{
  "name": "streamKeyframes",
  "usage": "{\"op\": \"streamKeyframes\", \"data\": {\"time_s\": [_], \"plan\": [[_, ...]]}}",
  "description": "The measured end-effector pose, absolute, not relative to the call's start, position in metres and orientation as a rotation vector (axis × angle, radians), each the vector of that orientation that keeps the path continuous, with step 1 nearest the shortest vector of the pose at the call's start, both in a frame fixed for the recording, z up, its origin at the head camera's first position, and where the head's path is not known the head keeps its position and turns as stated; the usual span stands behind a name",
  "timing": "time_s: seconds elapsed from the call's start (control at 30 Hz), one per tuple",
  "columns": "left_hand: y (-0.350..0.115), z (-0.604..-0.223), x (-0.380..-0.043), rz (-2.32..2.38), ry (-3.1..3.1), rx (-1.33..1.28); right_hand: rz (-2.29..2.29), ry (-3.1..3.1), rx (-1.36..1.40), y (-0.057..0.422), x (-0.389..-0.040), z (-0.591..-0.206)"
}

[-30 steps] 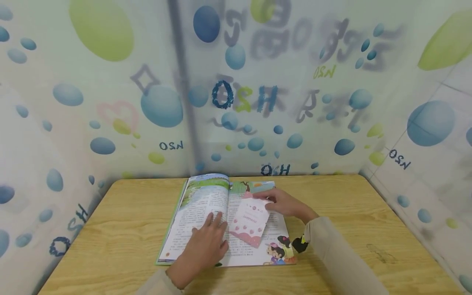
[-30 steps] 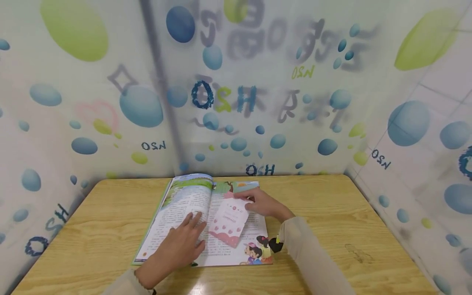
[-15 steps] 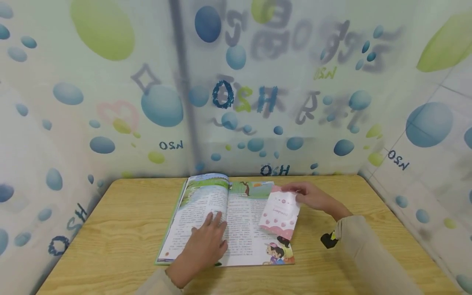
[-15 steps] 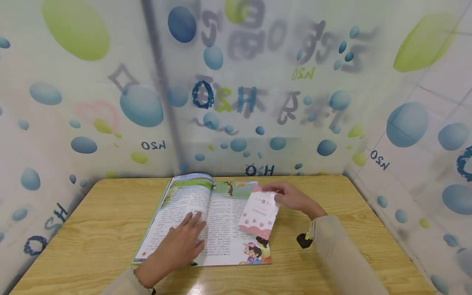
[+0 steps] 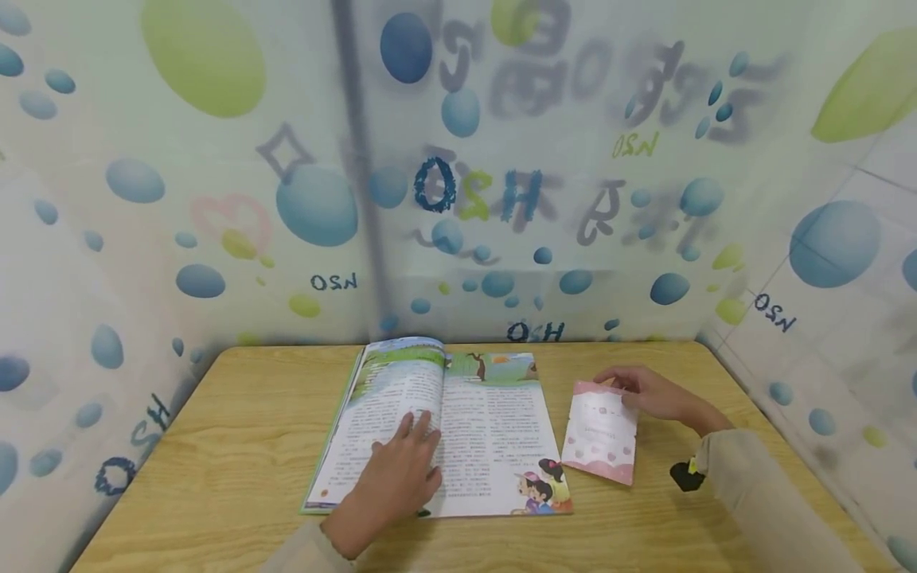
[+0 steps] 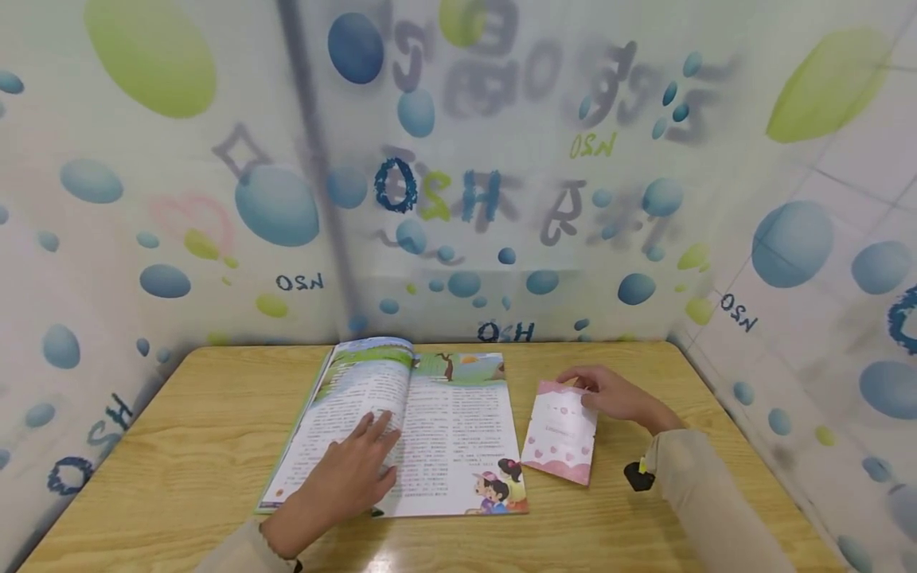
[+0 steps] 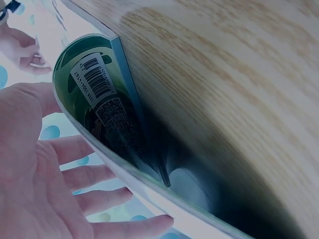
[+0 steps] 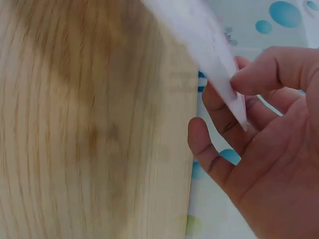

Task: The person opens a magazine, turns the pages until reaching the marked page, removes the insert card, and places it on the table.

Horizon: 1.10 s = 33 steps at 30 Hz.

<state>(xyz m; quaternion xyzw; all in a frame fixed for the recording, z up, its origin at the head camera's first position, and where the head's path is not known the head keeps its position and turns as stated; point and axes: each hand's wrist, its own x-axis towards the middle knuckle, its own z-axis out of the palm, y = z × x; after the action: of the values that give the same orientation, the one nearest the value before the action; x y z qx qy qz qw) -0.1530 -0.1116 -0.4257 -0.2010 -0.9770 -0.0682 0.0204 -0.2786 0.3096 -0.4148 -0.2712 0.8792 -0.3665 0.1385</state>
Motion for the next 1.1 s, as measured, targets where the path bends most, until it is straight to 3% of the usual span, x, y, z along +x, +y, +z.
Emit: {"op": "streamKeyframes", "data": {"time_s": [1.1], "plan": [[-0.114,-0.423,-0.152,-0.275,-3.04,-0.627,-0.761,2.795,-0.668,0.297,-0.278,-0.446]]}}
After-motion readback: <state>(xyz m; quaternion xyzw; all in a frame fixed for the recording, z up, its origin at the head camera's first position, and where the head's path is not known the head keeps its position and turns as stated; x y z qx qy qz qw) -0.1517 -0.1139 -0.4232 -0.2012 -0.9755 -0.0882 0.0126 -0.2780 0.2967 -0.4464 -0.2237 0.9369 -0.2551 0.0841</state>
